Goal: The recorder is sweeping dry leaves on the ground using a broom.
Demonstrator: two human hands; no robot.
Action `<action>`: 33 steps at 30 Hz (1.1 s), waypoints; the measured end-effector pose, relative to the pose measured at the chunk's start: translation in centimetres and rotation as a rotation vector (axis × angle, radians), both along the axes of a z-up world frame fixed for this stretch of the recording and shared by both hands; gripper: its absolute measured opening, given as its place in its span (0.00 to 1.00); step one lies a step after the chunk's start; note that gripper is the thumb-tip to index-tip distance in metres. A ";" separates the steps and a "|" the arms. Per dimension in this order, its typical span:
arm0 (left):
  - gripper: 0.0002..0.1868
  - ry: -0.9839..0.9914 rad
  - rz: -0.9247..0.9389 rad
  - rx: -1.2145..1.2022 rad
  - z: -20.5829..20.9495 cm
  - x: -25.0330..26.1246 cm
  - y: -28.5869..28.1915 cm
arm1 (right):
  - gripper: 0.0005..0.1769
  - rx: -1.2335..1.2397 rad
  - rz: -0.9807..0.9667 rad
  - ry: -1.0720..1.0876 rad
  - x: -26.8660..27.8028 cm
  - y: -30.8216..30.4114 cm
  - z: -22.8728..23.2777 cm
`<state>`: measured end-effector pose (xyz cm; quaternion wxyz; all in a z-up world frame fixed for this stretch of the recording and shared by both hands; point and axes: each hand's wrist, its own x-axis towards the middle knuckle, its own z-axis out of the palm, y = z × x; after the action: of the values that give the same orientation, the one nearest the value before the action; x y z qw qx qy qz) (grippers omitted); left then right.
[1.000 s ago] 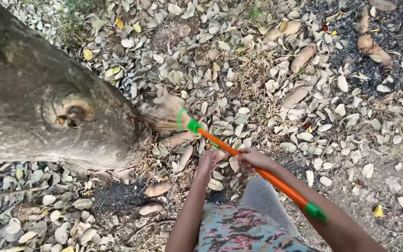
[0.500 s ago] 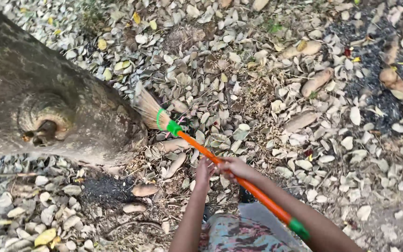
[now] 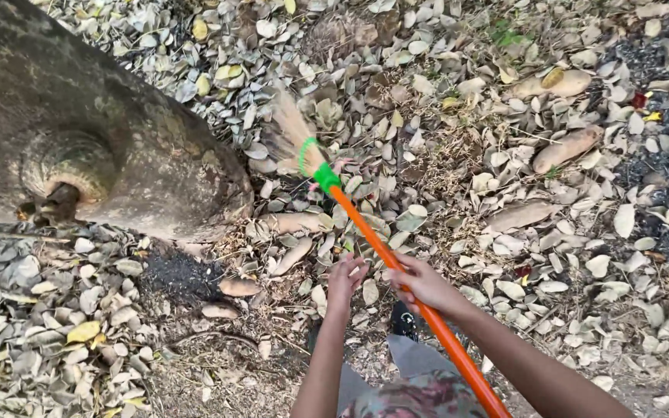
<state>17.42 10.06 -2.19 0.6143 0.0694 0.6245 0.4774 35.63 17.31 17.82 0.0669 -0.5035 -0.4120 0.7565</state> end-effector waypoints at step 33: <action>0.21 0.051 -0.329 0.101 -10.8 -12.3 -6.3 | 0.29 -0.143 -0.293 0.013 -1.9 -15.2 -13.5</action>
<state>5.08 3.80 -13.01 0.6638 0.2136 0.5952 0.3993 33.70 2.09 4.35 0.1432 -0.5568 -0.2790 0.7692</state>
